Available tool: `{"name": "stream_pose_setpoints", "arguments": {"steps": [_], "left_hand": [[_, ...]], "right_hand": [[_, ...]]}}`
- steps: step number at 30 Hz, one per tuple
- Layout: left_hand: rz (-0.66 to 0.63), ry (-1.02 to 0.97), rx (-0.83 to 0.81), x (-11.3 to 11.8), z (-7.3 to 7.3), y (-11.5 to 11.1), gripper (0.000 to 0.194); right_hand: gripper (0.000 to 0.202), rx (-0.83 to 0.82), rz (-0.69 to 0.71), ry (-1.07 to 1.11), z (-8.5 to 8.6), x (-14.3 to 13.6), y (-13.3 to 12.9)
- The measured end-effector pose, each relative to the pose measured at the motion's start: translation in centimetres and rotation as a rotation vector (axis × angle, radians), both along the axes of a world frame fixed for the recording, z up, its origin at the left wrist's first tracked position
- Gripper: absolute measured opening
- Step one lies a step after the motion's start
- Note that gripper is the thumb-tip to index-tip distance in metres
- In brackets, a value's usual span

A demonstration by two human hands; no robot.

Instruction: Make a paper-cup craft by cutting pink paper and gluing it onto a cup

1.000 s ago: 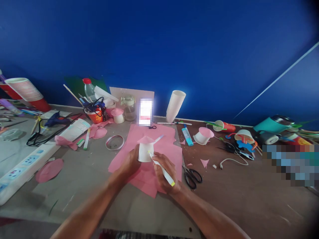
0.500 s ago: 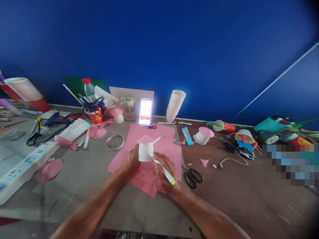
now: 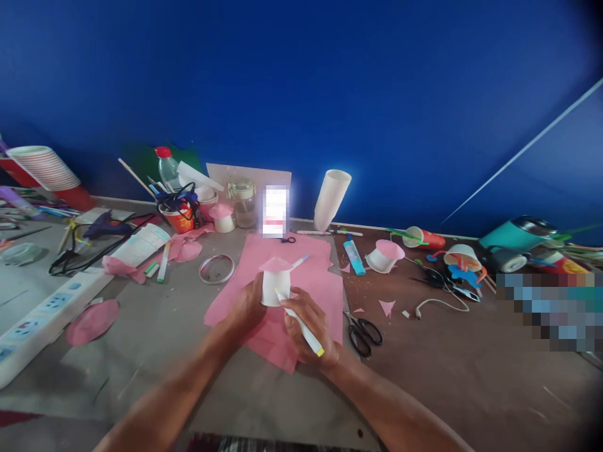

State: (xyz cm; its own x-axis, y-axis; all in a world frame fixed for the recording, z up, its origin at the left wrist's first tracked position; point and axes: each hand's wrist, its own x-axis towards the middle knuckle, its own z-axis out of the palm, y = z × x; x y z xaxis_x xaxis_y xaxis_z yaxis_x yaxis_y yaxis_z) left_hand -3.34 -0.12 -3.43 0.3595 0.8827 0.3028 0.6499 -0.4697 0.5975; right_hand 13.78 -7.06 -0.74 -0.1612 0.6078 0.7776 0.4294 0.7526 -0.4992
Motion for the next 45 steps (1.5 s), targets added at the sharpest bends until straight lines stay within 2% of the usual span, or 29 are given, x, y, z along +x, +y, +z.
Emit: {"name": "stream_pose_setpoints", "arguments": {"steps": [9, 18, 26, 31, 38, 45], "left_hand": [[-0.004, 0.008, 0.010, 0.11, 0.17, -0.12, 0.025], [-0.028, -0.014, -0.003, 0.10, 0.52, -0.15, 0.016], [0.007, 0.032, -0.036, 0.10, 0.56, -0.18, 0.019], [-0.021, 0.010, 0.009, 0.02, 0.42, -0.06, 0.017], [-0.019, 0.018, -0.012, 0.01, 0.62, -0.20, 0.017], [-0.005, -0.003, -0.027, -0.02, 0.37, 0.16, 0.017]], "right_hand": [[0.033, -0.007, -0.004, -0.018, -0.04, 0.08, 0.11], [0.033, -0.038, -0.006, 0.021, 0.09, 0.12, -0.03], [0.031, -0.022, -0.008, 0.033, -0.17, 0.06, 0.15], [0.029, -0.044, -0.013, 0.036, 0.09, 0.20, 0.03], [0.026, -0.053, -0.013, 0.080, -0.09, 0.09, 0.01], [0.022, -0.207, -0.013, 0.249, -0.26, 0.67, -0.09]]}}
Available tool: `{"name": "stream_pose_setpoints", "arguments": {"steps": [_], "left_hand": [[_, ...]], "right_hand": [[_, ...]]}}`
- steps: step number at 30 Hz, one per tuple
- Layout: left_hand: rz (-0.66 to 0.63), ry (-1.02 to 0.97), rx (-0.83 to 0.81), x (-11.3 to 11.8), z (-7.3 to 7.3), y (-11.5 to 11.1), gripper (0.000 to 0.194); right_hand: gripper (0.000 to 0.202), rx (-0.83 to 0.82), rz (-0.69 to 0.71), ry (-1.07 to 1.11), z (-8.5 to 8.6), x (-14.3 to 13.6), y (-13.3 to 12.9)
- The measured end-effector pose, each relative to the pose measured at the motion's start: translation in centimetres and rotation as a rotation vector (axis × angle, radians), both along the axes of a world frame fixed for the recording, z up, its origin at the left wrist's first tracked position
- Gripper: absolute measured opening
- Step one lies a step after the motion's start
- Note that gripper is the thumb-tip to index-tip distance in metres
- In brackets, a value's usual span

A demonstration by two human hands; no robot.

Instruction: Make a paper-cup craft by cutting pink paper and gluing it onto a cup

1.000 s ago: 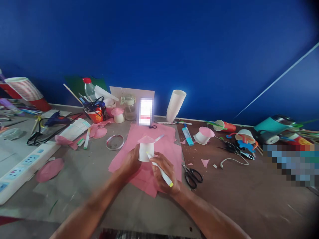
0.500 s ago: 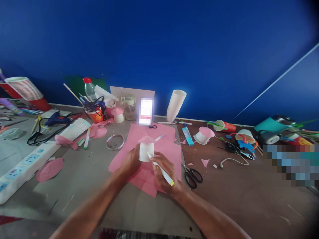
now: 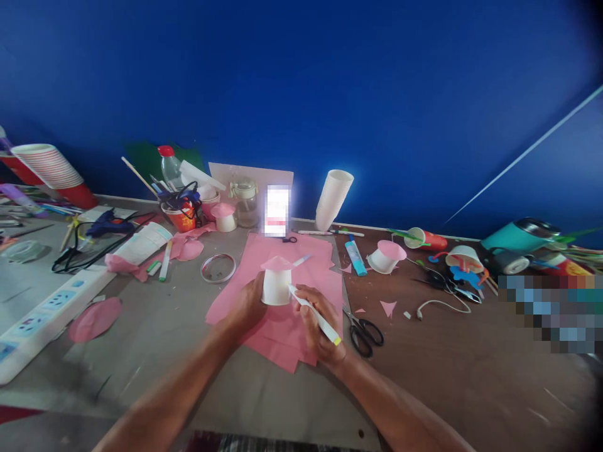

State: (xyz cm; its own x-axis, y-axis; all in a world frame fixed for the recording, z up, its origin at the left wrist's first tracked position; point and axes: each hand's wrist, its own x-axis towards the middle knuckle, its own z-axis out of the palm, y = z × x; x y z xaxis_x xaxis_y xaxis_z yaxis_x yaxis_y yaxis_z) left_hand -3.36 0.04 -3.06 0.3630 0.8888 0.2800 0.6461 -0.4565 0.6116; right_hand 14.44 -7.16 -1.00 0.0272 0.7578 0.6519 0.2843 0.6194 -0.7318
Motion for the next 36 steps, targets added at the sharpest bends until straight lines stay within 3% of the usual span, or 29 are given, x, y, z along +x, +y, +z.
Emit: {"name": "stream_pose_setpoints", "arguments": {"steps": [22, 27, 36], "left_hand": [[-0.009, -0.015, 0.031, 0.02, -0.28, -0.02, 0.015], [-0.016, -0.022, 0.050, 0.03, -0.45, -0.02, 0.013], [-0.006, -0.001, 0.067, -0.09, -0.71, -0.08, 0.016]], "right_hand": [[0.021, 0.024, 0.014, -0.027, 0.17, -0.36, 0.45], [0.023, 0.116, 0.008, -0.072, 0.15, -0.47, 0.43], [0.023, 0.033, 0.012, -0.010, -0.50, -0.50, 0.43]]}}
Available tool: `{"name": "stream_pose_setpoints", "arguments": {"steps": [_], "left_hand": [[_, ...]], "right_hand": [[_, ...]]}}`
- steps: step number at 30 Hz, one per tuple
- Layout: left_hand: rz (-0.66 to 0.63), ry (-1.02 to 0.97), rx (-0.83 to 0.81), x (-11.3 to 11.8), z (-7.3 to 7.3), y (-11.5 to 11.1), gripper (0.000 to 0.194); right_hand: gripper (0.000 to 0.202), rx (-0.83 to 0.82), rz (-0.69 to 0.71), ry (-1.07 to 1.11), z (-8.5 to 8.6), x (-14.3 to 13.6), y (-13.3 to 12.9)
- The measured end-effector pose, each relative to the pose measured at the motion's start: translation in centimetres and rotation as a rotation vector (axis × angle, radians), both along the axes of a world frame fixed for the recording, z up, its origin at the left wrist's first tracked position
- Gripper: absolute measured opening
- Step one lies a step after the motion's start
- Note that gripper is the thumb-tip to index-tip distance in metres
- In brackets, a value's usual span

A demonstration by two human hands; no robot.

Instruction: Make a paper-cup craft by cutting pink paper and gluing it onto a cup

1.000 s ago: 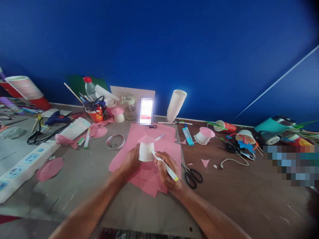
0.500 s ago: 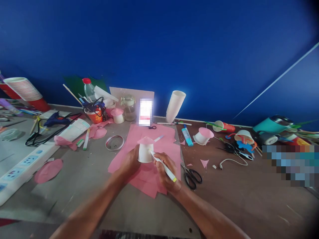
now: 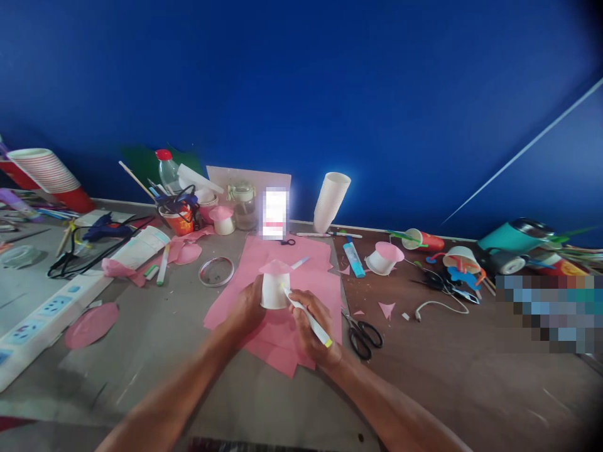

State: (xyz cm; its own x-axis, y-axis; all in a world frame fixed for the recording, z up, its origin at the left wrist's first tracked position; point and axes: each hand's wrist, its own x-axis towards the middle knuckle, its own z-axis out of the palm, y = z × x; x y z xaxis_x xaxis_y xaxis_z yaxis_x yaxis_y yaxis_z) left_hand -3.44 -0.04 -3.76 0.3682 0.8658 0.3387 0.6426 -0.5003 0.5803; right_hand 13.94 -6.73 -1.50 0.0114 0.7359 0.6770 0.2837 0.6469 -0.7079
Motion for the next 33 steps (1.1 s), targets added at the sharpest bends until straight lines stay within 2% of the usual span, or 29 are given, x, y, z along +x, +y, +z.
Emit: {"name": "stream_pose_setpoints", "arguments": {"steps": [4, 10, 15, 26, 33], "left_hand": [[-0.008, 0.007, 0.003, -0.01, -0.07, 0.00, 0.015], [0.004, 0.025, -0.012, -0.03, 0.02, -0.08, 0.018], [0.004, 0.023, -0.009, 0.07, 0.27, -0.17, 0.015], [0.026, 0.050, -0.013, 0.18, 0.36, -0.18, 0.015], [0.011, 0.045, -0.014, 0.20, 0.55, -0.12, 0.013]], "right_hand": [[0.025, 0.050, 0.013, -0.027, 0.28, 0.02, 0.06], [0.023, -0.007, 0.005, 0.012, 0.42, 0.03, 0.08], [0.025, 0.048, 0.013, -0.030, 0.41, -0.02, 0.00], [0.025, 0.001, 0.017, 0.005, 0.76, 0.01, -0.04], [0.027, 0.105, -0.018, -0.056, 0.68, -0.04, 0.01]]}}
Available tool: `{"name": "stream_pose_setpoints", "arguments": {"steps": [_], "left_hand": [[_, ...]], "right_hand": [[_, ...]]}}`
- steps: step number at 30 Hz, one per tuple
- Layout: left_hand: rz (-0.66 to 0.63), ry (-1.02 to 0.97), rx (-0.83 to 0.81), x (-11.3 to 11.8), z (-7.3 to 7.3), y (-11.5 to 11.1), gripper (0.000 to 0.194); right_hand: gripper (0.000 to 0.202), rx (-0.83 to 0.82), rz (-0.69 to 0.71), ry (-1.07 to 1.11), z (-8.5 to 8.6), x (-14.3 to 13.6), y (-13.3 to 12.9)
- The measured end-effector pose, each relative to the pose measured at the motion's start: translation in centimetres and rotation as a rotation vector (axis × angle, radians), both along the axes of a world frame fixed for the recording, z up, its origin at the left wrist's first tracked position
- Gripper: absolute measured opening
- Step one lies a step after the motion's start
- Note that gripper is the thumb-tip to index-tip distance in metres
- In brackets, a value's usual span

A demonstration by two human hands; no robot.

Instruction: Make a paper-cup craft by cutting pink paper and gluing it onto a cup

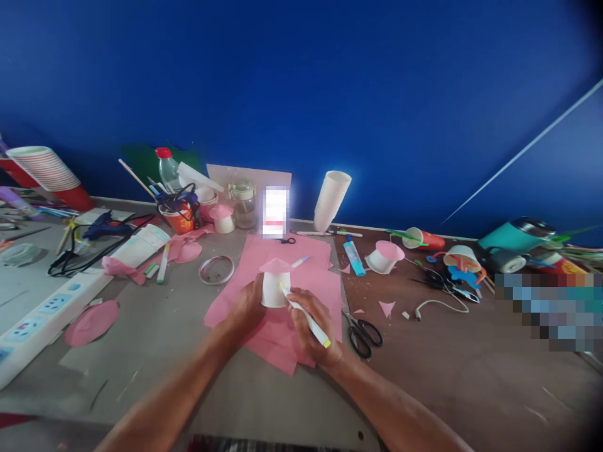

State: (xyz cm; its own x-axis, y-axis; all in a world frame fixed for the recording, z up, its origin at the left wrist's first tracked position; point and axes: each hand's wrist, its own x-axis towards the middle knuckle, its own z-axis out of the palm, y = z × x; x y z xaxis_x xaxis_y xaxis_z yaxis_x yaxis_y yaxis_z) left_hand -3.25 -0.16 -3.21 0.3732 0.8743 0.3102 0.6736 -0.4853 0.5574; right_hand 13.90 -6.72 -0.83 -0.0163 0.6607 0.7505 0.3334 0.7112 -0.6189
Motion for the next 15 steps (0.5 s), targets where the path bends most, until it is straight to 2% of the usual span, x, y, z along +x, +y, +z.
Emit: {"name": "stream_pose_setpoints", "arguments": {"steps": [15], "left_hand": [[0.001, 0.005, -0.004, -0.10, -0.37, 0.08, 0.019]], "right_hand": [[0.027, -0.041, -0.005, 0.012, 0.06, 0.11, 0.03]]}}
